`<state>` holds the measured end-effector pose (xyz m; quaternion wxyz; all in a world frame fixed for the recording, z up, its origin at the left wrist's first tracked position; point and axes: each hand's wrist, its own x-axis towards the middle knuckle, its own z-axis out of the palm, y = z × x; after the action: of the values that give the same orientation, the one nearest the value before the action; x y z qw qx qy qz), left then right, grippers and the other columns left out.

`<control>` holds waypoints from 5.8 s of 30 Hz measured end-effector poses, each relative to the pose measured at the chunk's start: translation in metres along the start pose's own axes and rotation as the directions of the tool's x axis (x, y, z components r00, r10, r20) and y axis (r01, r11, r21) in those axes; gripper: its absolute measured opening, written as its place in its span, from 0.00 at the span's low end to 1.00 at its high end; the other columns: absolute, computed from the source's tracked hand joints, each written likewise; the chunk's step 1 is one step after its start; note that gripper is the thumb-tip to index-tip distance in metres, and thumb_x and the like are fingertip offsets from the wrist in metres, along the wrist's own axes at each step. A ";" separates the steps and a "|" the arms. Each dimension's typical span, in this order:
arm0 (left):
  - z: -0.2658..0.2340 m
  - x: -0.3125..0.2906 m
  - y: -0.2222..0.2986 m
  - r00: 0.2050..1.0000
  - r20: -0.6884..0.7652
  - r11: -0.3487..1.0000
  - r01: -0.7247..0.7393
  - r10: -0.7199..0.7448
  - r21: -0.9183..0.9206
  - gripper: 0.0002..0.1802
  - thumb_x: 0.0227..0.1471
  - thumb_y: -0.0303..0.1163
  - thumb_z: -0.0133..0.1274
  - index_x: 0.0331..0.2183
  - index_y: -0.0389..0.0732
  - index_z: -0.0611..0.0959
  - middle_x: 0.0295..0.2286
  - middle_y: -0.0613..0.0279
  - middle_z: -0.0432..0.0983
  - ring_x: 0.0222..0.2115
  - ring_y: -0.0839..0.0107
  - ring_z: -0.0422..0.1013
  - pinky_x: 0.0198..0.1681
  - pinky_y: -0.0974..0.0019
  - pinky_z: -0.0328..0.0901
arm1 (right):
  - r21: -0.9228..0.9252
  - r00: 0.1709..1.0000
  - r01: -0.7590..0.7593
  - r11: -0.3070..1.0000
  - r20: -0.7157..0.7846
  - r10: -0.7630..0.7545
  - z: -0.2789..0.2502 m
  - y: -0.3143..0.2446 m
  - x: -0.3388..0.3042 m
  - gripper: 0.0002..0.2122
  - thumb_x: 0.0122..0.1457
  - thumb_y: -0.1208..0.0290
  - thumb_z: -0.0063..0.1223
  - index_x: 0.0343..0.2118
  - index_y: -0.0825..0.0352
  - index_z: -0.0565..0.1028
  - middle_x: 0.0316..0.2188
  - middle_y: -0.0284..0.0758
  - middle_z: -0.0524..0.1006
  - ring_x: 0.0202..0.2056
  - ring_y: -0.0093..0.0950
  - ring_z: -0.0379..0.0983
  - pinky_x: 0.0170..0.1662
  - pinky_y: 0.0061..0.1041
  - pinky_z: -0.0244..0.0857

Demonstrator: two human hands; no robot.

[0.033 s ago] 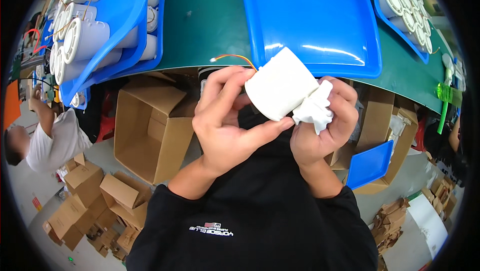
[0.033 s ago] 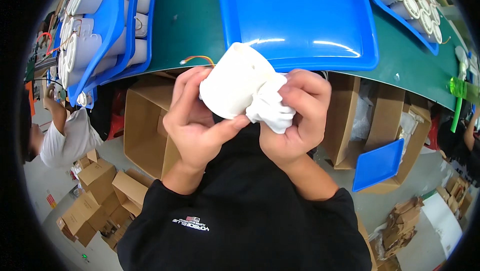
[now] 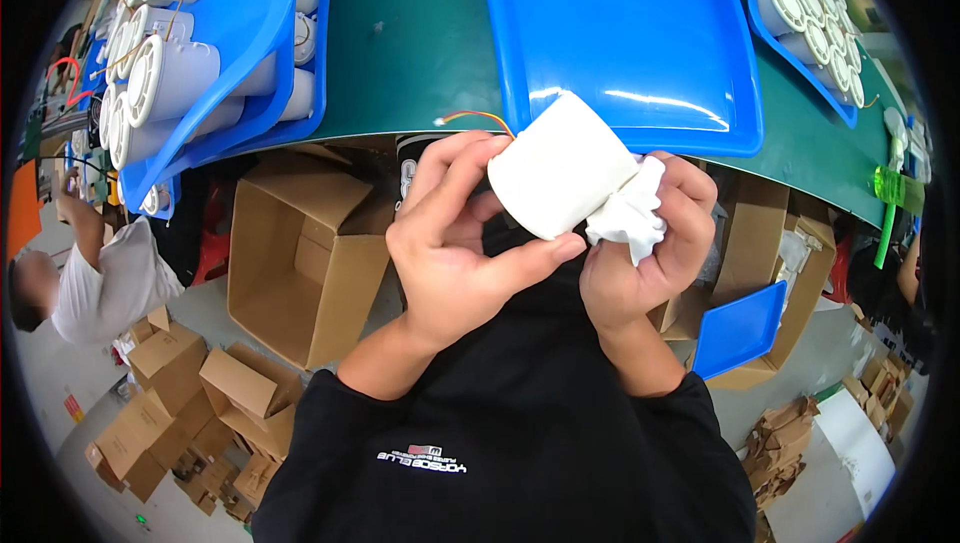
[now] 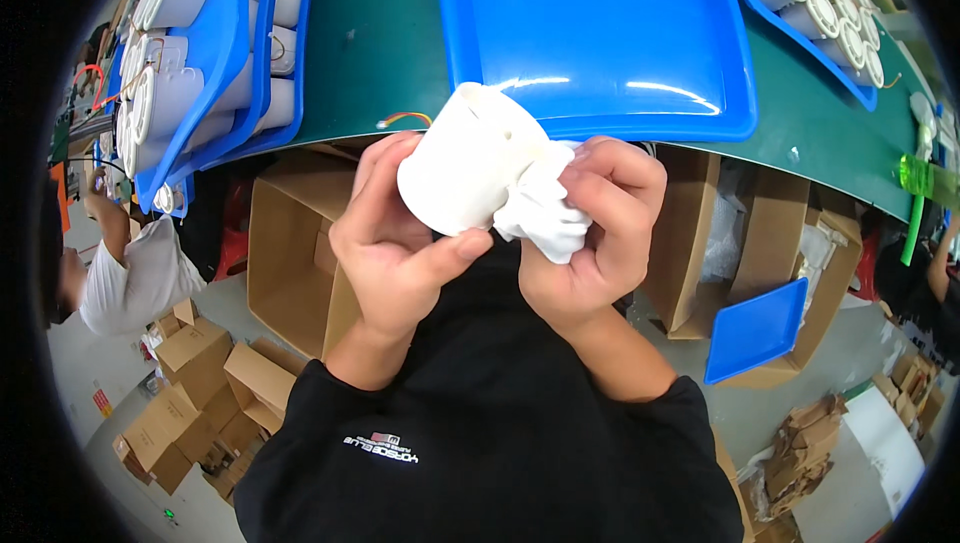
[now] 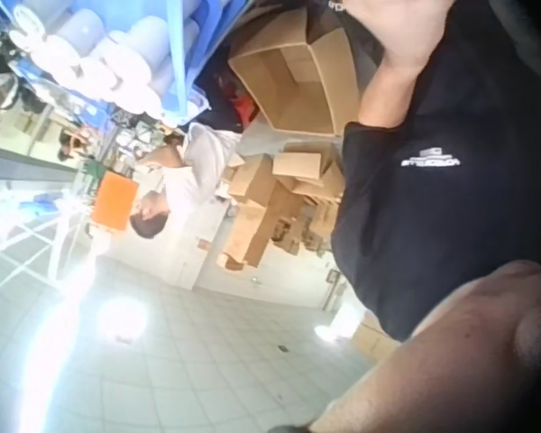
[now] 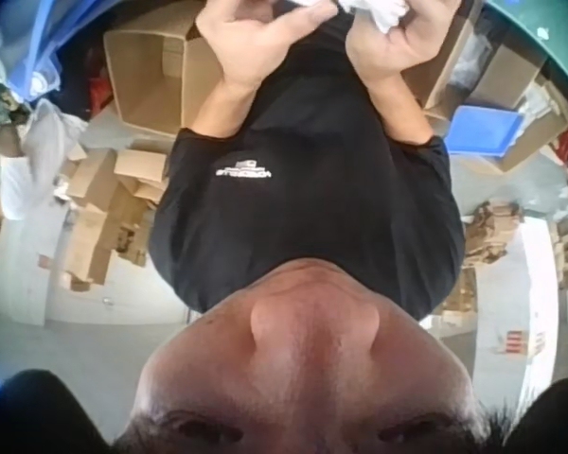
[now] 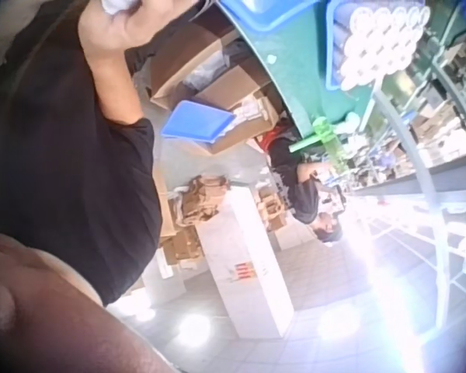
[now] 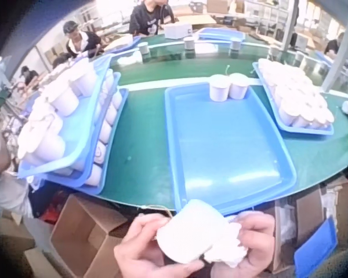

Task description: Wiping and cleaning cylindrical electronic components at an assembly line.

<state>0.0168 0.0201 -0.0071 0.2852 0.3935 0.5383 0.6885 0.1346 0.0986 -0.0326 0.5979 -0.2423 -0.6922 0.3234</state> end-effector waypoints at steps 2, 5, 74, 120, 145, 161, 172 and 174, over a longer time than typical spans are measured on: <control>0.002 -0.001 0.003 0.997 0.023 0.994 0.077 -0.076 -0.071 0.39 0.34 0.18 0.70 0.50 0.25 0.71 0.48 0.54 0.63 0.48 0.67 0.68 0.49 0.64 0.71 | -0.025 0.998 -0.004 1.000 -0.057 0.003 0.003 0.002 -0.002 0.19 0.43 0.85 0.61 0.40 0.68 0.68 0.35 0.40 0.71 0.33 0.31 0.68 0.37 0.26 0.64; 0.006 -0.002 0.002 0.972 0.032 0.894 0.226 -0.232 -0.388 0.36 0.39 0.19 0.67 0.50 0.25 0.70 0.48 0.55 0.65 0.49 0.67 0.67 0.51 0.63 0.68 | 0.074 0.999 -0.029 0.997 -0.039 0.032 0.007 0.004 -0.009 0.17 0.45 0.87 0.55 0.40 0.69 0.67 0.36 0.42 0.71 0.34 0.31 0.68 0.38 0.25 0.64; 0.063 0.006 0.011 0.657 0.574 -0.127 0.597 -0.489 -0.792 0.40 0.53 0.59 0.51 0.51 0.31 0.69 0.41 0.58 0.66 0.32 0.76 0.62 0.35 0.74 0.61 | -0.143 0.982 -0.095 0.985 -0.174 0.069 -0.060 0.025 0.080 0.13 0.39 0.85 0.61 0.32 0.72 0.77 0.29 0.37 0.75 0.30 0.29 0.73 0.32 0.22 0.66; -0.119 0.157 0.188 0.897 0.367 -0.053 -0.391 -0.247 0.919 0.30 0.39 0.37 0.63 0.47 0.39 0.78 0.41 0.54 0.73 0.44 0.56 0.70 0.48 0.61 0.65 | 0.056 0.947 -0.301 0.952 -0.096 0.305 -0.122 0.042 0.049 0.03 0.59 0.82 0.47 0.36 0.73 0.71 0.36 0.32 0.70 0.36 0.20 0.67 0.41 0.18 0.64; -0.021 0.078 0.094 0.853 0.237 0.625 -0.506 0.465 0.594 0.32 0.31 0.18 0.66 0.45 0.35 0.79 0.38 0.55 0.71 0.38 0.65 0.73 0.39 0.66 0.75 | -0.062 0.953 0.291 0.955 -0.064 -0.295 0.039 -0.047 0.102 0.22 0.37 0.83 0.64 0.41 0.71 0.75 0.36 0.42 0.73 0.35 0.34 0.71 0.39 0.27 0.66; 0.041 0.040 0.003 0.868 -0.004 0.758 -0.430 0.496 0.491 0.38 0.24 0.24 0.73 0.45 0.34 0.79 0.37 0.52 0.73 0.35 0.61 0.74 0.36 0.65 0.71 | 0.596 0.700 -0.633 0.494 0.166 0.695 -0.007 -0.035 0.042 0.17 0.64 0.70 0.46 0.54 0.70 0.63 0.49 0.37 0.71 0.49 0.28 0.70 0.52 0.28 0.66; 0.022 0.030 0.015 0.899 0.159 0.827 -0.437 0.408 0.354 0.39 0.25 0.27 0.73 0.46 0.34 0.79 0.37 0.51 0.76 0.34 0.63 0.75 0.36 0.66 0.72 | 0.697 0.783 -0.592 0.405 0.378 0.493 -0.014 -0.026 0.055 0.33 0.47 0.74 0.68 0.55 0.73 0.62 0.48 0.43 0.73 0.49 0.32 0.73 0.52 0.32 0.68; 0.020 0.027 0.021 0.918 0.161 0.872 -0.395 0.363 0.287 0.39 0.25 0.28 0.73 0.45 0.34 0.79 0.37 0.51 0.77 0.34 0.63 0.75 0.37 0.66 0.72 | 0.655 0.767 -0.620 0.432 0.389 0.510 -0.015 -0.032 0.058 0.37 0.43 0.73 0.71 0.56 0.73 0.61 0.47 0.46 0.74 0.49 0.36 0.72 0.54 0.35 0.68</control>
<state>0.0201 0.0465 0.0213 0.1055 0.5664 0.5379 0.6154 0.1413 0.1216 0.0310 0.4506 -0.1672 -0.4084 0.7760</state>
